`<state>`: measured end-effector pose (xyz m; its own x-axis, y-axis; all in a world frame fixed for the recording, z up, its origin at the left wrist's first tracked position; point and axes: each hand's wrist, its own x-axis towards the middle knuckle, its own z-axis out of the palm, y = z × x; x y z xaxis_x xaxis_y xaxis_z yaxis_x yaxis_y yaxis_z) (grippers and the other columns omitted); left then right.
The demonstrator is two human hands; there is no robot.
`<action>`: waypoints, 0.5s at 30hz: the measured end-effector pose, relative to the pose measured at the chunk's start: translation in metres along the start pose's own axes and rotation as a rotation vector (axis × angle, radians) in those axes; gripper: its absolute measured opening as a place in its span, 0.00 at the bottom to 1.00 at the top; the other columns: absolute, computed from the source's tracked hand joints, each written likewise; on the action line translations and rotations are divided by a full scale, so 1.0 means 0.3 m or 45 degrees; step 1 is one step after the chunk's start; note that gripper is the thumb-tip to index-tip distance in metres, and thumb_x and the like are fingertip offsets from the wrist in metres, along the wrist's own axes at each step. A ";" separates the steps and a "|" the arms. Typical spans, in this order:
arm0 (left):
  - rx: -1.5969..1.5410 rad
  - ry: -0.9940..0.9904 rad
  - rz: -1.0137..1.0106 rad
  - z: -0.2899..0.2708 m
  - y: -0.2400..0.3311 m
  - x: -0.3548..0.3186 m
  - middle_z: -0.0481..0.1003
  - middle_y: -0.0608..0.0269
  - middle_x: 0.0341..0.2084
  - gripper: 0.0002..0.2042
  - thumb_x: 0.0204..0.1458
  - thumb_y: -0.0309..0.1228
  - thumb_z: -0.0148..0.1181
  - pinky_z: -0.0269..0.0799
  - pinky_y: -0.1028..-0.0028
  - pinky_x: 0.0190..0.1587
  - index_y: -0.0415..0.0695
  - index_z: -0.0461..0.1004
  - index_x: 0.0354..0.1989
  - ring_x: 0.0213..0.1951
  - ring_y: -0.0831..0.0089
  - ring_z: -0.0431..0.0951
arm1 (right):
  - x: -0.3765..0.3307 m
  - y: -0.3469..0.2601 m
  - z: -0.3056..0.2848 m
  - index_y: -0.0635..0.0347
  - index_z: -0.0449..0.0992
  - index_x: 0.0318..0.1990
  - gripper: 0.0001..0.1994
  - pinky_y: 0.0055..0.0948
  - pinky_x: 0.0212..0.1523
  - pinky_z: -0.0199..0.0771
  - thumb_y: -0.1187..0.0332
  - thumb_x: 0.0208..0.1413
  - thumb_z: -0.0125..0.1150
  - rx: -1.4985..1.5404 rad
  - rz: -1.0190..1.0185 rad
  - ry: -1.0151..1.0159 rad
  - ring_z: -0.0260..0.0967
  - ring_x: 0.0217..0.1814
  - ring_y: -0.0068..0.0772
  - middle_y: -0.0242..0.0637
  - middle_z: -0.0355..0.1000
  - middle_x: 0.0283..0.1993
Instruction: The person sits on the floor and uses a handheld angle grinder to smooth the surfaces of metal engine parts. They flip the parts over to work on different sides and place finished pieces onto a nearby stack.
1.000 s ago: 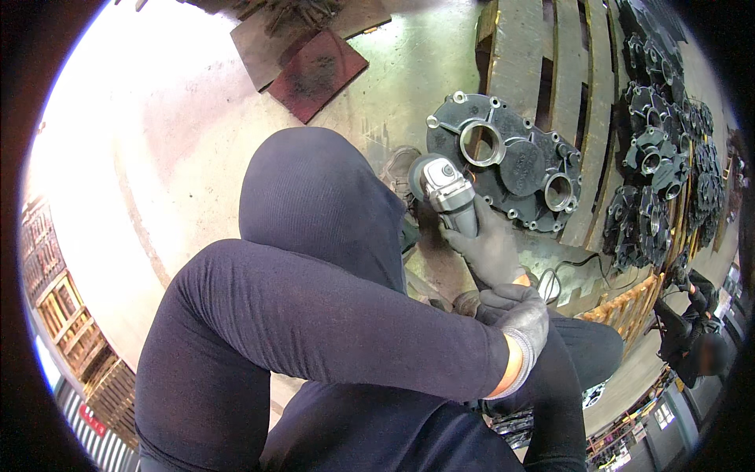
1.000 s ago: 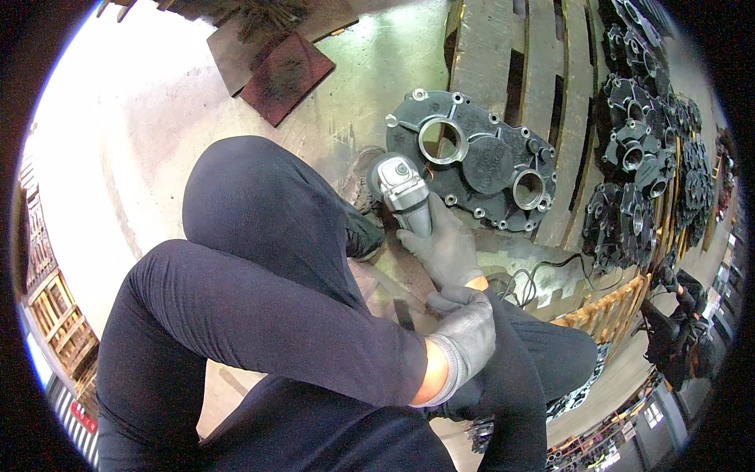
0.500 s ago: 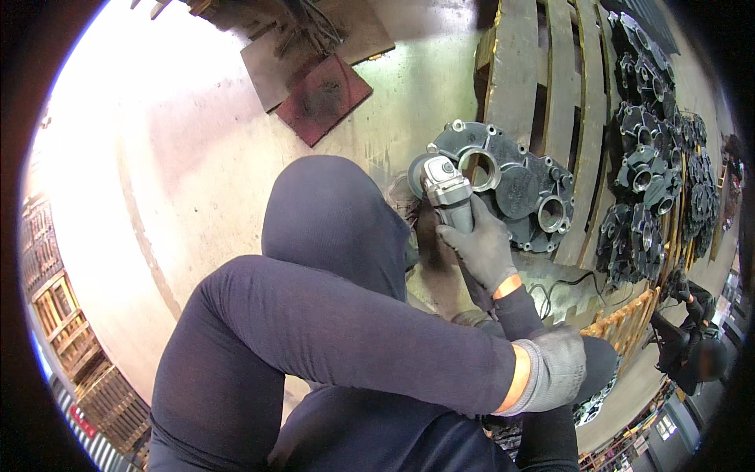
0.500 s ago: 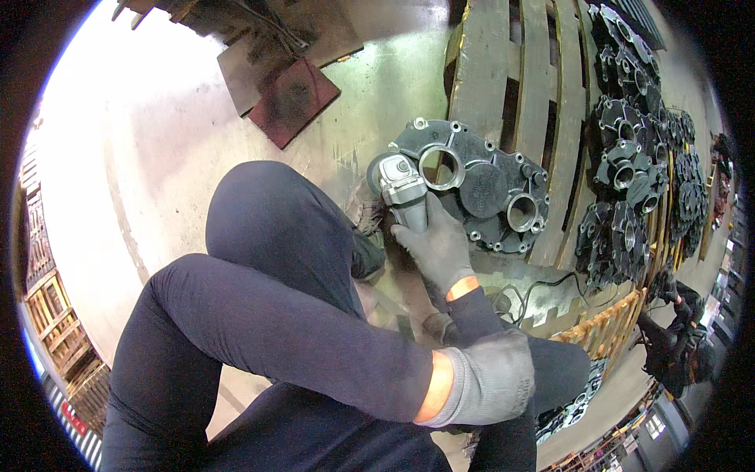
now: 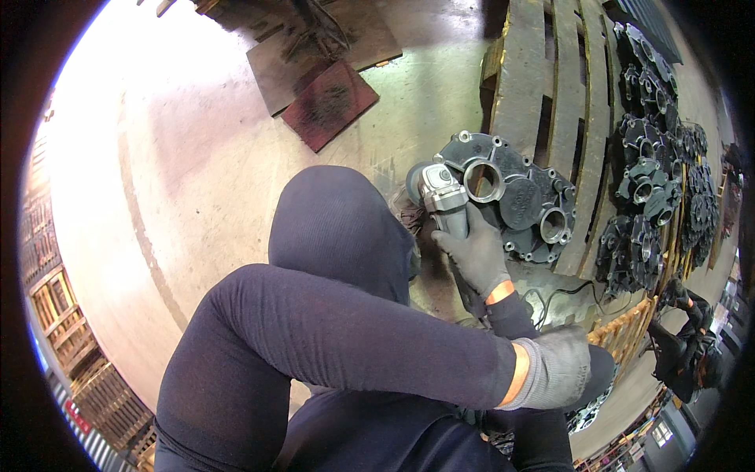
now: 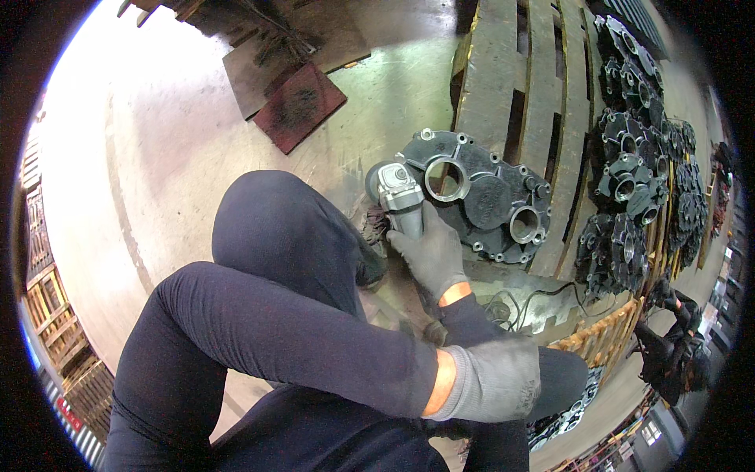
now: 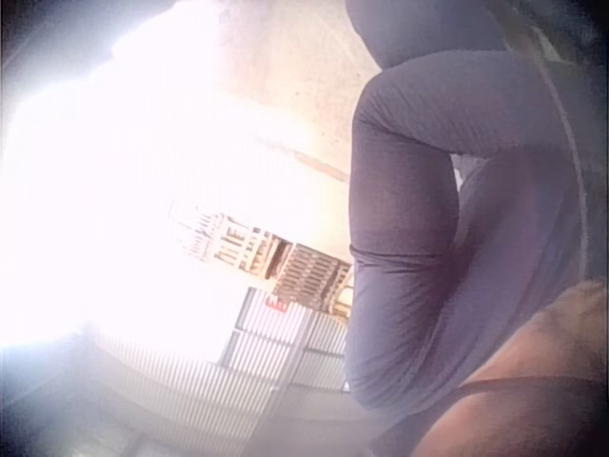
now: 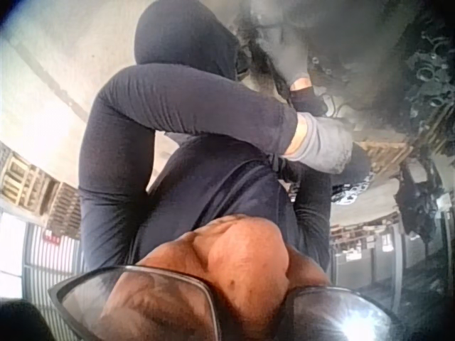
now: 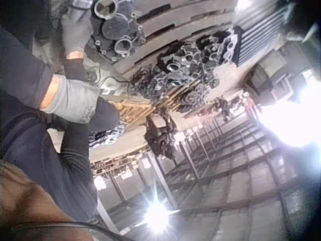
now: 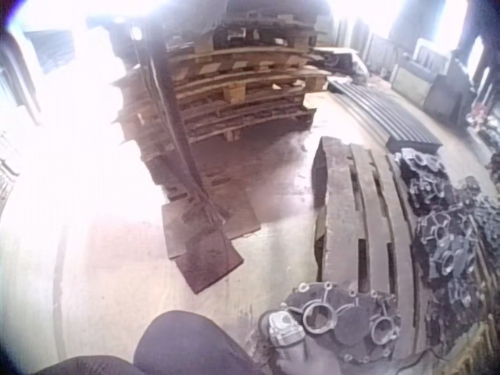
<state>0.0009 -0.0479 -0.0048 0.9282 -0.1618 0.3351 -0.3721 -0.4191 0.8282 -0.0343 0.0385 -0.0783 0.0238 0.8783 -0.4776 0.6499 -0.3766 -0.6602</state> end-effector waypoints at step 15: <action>0.026 -0.159 0.051 -0.014 0.013 -0.033 0.83 0.53 0.47 0.13 0.67 0.39 0.63 0.77 0.64 0.56 0.43 0.85 0.46 0.45 0.62 0.82 | -0.070 -0.017 -0.026 0.62 0.72 0.66 0.35 0.52 0.58 0.79 0.55 0.54 0.77 0.057 0.086 -0.064 0.81 0.56 0.64 0.61 0.82 0.52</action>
<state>-0.0097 -0.0442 -0.0028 0.9068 -0.2880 0.3080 -0.4096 -0.4284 0.8054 -0.0323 0.0243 -0.0605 0.0274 0.8350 -0.5495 0.6135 -0.4480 -0.6503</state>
